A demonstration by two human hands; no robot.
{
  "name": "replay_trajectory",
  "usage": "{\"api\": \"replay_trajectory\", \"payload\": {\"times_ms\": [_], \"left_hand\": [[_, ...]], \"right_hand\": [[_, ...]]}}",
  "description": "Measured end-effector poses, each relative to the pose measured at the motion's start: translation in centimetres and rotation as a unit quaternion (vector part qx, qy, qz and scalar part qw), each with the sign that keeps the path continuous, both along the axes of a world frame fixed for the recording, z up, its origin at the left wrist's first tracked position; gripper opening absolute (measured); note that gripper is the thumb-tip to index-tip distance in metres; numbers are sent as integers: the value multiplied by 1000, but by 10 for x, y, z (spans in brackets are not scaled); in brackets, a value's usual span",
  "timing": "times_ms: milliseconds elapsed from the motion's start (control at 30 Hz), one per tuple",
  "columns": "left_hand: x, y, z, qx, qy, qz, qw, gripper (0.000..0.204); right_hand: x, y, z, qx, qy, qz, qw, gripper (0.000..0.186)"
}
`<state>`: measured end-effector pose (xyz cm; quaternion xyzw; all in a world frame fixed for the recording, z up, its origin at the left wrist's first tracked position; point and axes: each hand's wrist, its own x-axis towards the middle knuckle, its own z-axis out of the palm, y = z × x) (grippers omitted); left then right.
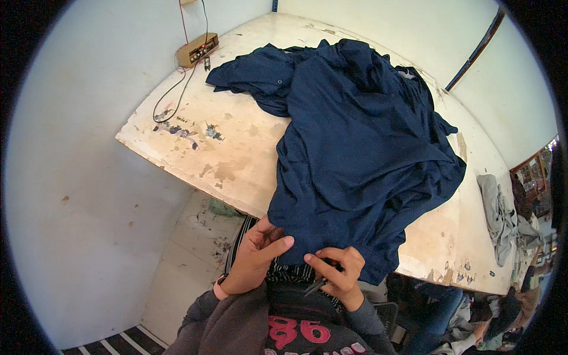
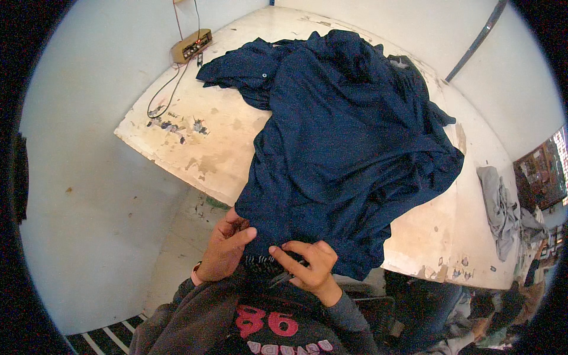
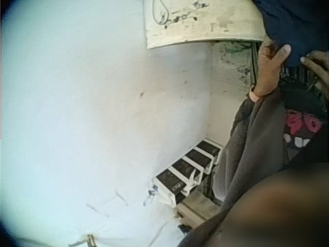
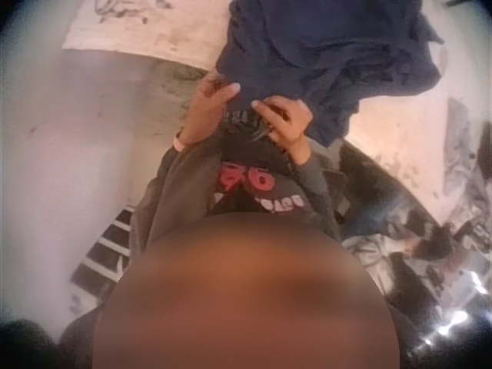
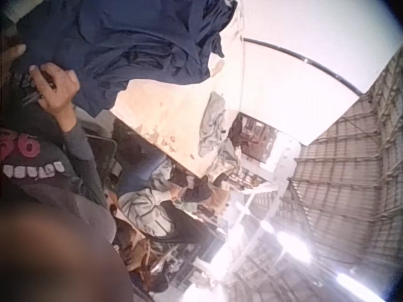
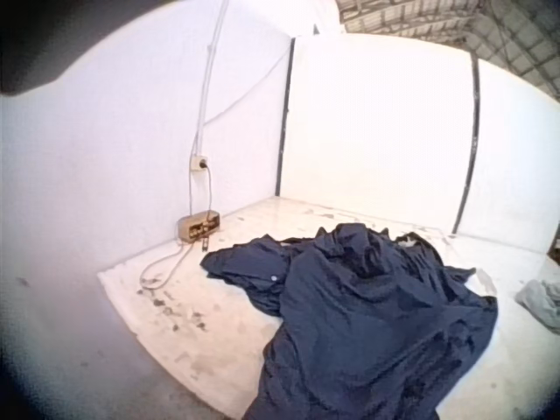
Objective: The person uses a small blade to cut a dark blue garment laid on a white table. They repeatedly lift, fold, and reposition sections of the fabric while making small cuts along seams and edges. The garment remains on the table throughout the clip.
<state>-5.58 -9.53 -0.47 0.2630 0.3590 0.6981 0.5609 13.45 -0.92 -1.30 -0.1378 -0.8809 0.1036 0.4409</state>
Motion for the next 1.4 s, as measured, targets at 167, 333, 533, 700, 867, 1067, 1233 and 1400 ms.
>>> {"api": "replay_trajectory", "payload": {"times_ms": [167,333,533,700,867,1067,1233,1400], "left_hand": [[-1,2,2,-12,-1,0,1000,52],[-23,7,-10,27,200,70,977,33],[-39,39,-5,115,456,200,859,23],[-41,52,-15,105,432,143,884,15],[-31,59,-14,116,349,11,930,10],[-6,74,-12,196,222,32,955,16],[-7,72,-22,146,173,-31,974,22],[-11,69,-25,101,218,-24,970,18]], "right_hand": [[2,-1,-12,-45,-7,-31,998,35],[0,13,-11,-106,27,-19,994,20],[-12,10,16,-478,167,-15,862,9],[-3,24,18,-630,259,32,731,16],[-3,54,23,-668,321,-7,671,8],[-17,56,3,-636,160,-26,755,7],[-22,49,-4,-444,66,-109,887,28],[-8,46,25,-402,54,-74,911,27]]}}
